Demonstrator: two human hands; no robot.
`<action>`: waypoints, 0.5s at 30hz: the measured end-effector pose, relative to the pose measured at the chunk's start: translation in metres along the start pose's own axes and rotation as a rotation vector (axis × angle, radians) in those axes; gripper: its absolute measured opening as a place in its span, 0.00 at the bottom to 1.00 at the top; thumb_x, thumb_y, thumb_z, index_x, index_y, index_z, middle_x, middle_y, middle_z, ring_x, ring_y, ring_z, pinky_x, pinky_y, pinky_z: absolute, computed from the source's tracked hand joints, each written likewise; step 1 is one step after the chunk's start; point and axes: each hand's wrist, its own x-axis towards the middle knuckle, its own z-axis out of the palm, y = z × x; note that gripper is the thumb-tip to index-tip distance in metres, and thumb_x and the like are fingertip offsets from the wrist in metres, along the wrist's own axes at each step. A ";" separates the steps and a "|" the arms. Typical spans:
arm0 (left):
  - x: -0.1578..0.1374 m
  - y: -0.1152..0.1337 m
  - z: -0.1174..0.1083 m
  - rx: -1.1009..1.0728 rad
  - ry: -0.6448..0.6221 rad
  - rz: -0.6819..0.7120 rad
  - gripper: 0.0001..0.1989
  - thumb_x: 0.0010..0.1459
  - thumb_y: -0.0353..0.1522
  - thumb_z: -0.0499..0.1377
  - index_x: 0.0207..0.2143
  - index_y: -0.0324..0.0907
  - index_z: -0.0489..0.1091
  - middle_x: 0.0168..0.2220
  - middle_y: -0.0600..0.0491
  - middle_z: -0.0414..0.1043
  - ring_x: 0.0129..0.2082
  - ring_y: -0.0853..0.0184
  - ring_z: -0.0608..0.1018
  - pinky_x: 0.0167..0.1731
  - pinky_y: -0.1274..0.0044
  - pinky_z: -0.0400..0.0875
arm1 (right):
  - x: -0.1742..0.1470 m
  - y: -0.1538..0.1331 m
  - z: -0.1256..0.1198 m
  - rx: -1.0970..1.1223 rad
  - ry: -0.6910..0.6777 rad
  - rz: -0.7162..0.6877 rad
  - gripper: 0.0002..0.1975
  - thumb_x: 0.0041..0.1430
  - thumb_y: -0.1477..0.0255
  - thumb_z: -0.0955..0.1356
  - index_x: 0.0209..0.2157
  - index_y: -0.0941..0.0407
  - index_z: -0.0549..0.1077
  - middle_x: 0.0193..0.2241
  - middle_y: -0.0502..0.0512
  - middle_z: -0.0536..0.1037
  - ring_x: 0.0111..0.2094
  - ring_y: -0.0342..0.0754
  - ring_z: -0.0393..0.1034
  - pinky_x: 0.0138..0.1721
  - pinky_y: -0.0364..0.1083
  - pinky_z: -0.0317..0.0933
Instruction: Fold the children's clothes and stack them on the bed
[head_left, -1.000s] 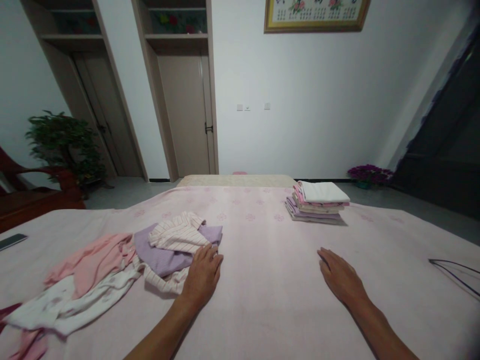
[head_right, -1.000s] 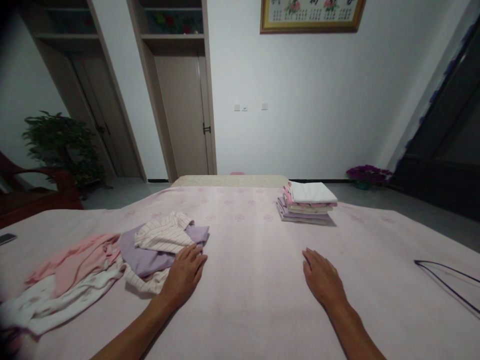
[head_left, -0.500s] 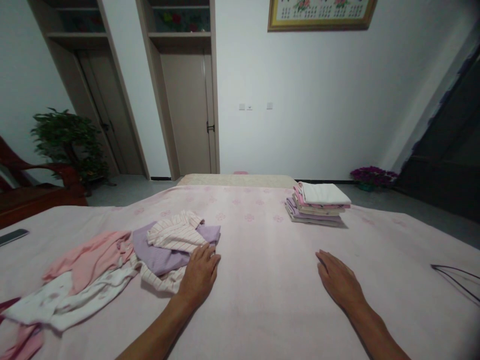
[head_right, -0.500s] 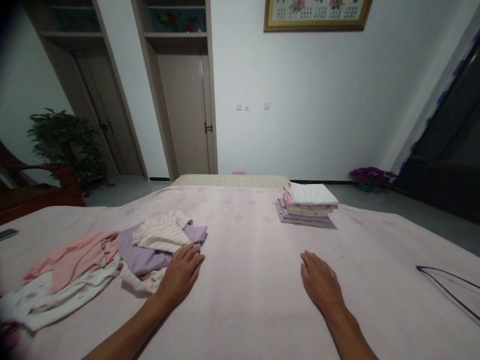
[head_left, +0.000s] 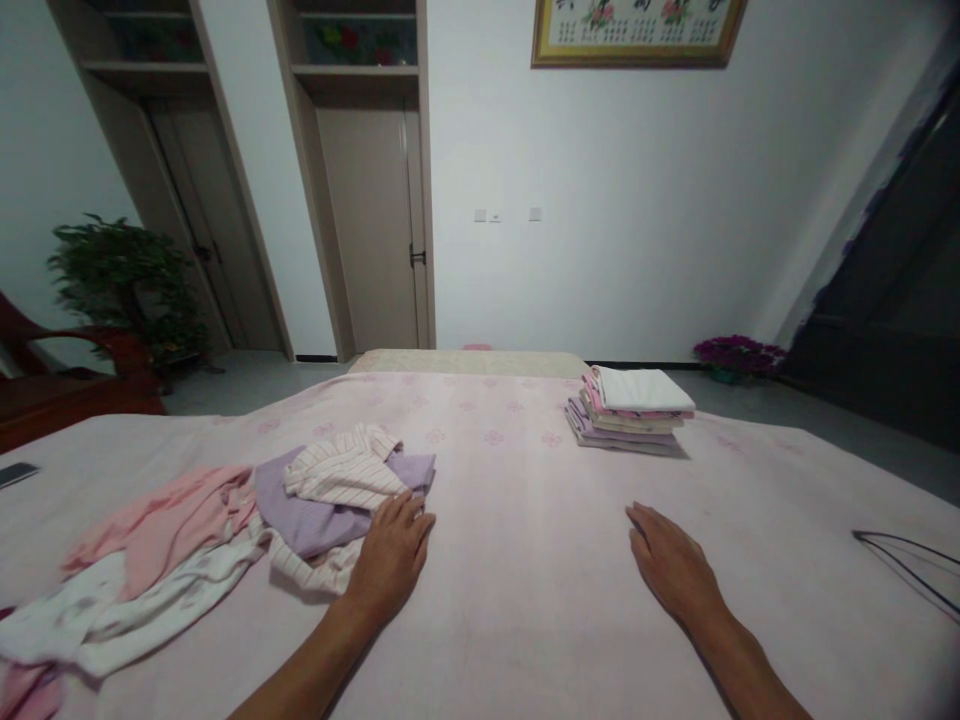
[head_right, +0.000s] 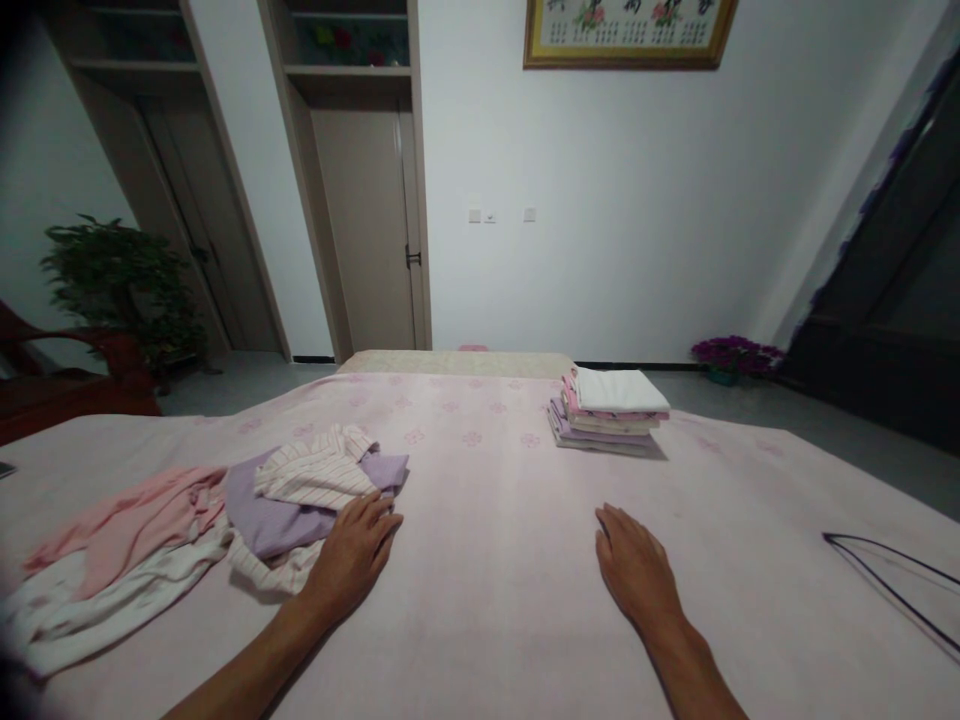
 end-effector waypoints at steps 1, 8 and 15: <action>0.000 0.000 0.000 0.003 0.000 0.001 0.16 0.62 0.26 0.55 0.50 0.48 0.72 0.55 0.47 0.71 0.61 0.54 0.67 0.62 0.55 0.61 | 0.000 0.000 0.000 0.002 0.002 -0.001 0.24 0.65 0.67 0.56 0.55 0.57 0.72 0.58 0.61 0.73 0.60 0.56 0.67 0.62 0.58 0.58; -0.001 -0.002 0.002 0.007 -0.019 0.003 0.16 0.62 0.26 0.55 0.50 0.48 0.72 0.56 0.48 0.71 0.62 0.54 0.66 0.63 0.55 0.60 | -0.001 -0.002 -0.001 -0.036 -0.009 0.003 0.24 0.66 0.68 0.55 0.56 0.57 0.72 0.59 0.60 0.73 0.60 0.55 0.66 0.63 0.56 0.57; 0.000 -0.003 0.003 -0.019 0.003 0.008 0.16 0.62 0.26 0.54 0.50 0.48 0.72 0.56 0.48 0.71 0.61 0.55 0.67 0.62 0.55 0.60 | -0.001 -0.001 -0.002 -0.030 -0.005 0.002 0.24 0.65 0.67 0.55 0.55 0.55 0.72 0.59 0.60 0.73 0.60 0.55 0.66 0.62 0.56 0.57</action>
